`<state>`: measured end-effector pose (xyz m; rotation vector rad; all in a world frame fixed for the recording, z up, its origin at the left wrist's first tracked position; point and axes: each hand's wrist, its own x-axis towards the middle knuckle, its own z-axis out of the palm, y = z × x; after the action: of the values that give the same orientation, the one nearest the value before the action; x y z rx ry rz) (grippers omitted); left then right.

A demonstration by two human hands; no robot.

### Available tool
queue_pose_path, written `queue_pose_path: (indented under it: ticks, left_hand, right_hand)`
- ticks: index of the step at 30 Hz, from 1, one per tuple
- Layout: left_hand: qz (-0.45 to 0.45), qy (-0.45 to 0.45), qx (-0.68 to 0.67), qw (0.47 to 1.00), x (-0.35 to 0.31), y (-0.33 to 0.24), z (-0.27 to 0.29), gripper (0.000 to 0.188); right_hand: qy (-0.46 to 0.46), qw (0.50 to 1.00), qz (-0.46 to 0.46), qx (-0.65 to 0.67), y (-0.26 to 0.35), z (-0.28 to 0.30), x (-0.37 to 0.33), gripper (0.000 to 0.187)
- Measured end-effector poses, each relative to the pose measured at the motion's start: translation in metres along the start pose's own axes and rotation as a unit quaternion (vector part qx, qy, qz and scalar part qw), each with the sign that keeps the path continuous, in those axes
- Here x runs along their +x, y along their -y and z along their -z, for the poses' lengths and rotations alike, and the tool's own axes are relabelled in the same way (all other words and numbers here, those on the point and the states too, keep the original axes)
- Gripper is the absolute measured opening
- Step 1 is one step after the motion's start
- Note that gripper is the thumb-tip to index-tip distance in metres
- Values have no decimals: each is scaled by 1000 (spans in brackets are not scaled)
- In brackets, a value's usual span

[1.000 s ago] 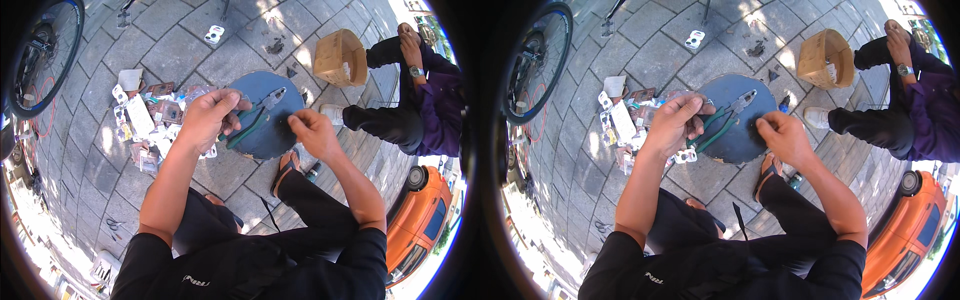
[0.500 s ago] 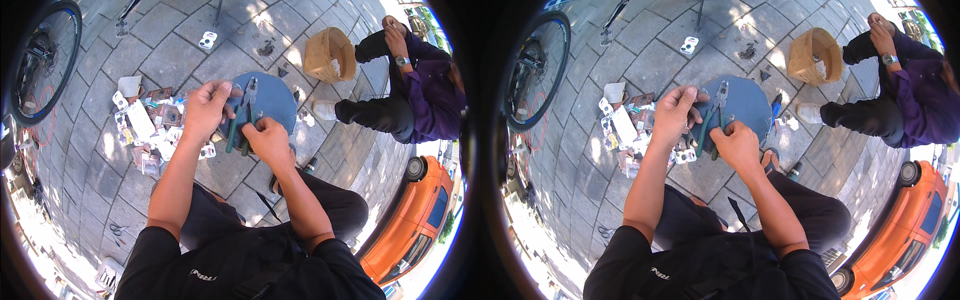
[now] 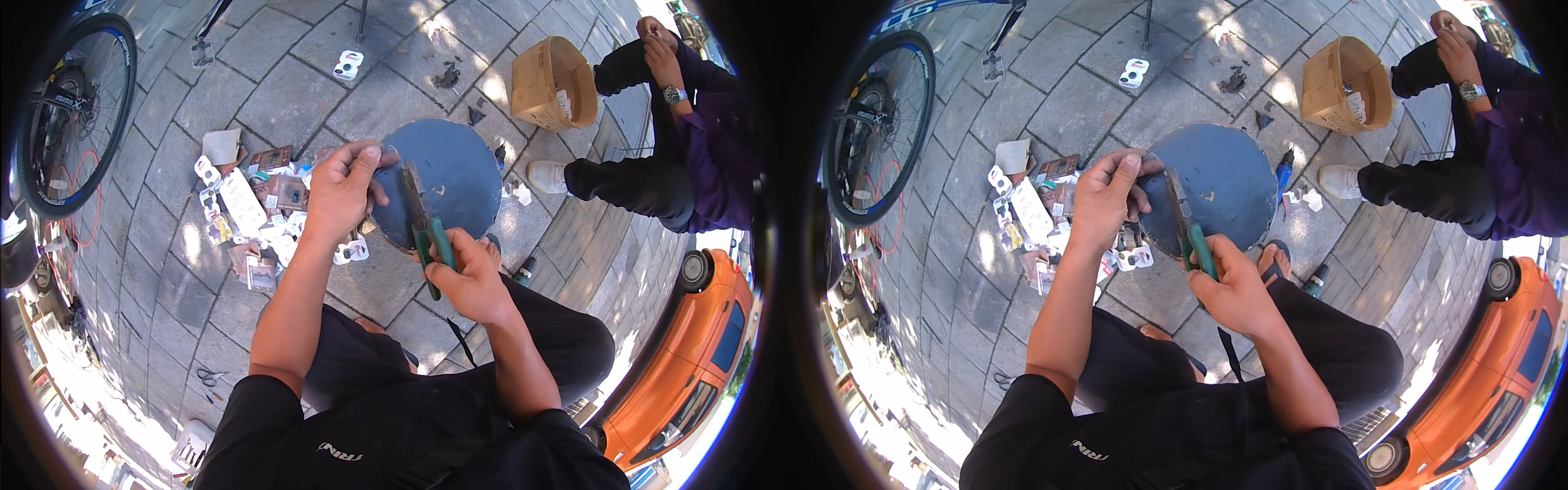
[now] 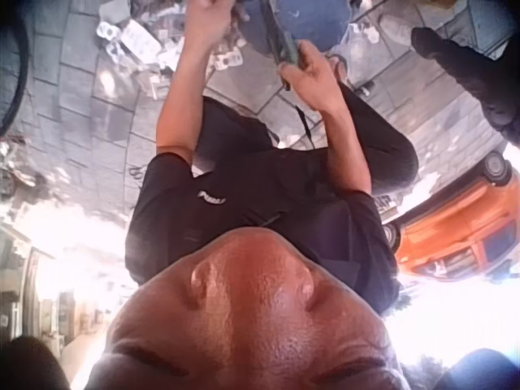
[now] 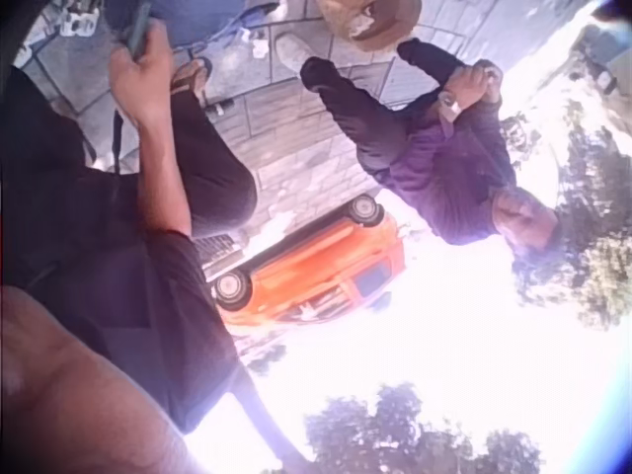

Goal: The person sits on a paved sidewalk and uses a cordless drill to make holes in a blue circular object. They then use pliers to manipulate small metal components and wires, assembling them into a small electronic device.

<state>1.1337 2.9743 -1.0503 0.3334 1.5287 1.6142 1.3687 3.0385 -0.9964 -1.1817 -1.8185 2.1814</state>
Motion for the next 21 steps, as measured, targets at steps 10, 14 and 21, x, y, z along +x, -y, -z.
queue_pose_path:
  ticks: [10,14,21]
  left_hand:
    - [-4,-30,10,999,-2,-2,-1,37]
    - [-14,-31,32,999,-4,-1,1,39]
    - [-5,-26,67,997,-6,-3,3,35]
  right_hand:
    - [-71,967,158,-189,-15,-25,10,35]
    - [-105,956,168,-218,-12,-31,9,38]
    - [-129,946,185,-233,-7,-37,10,38]
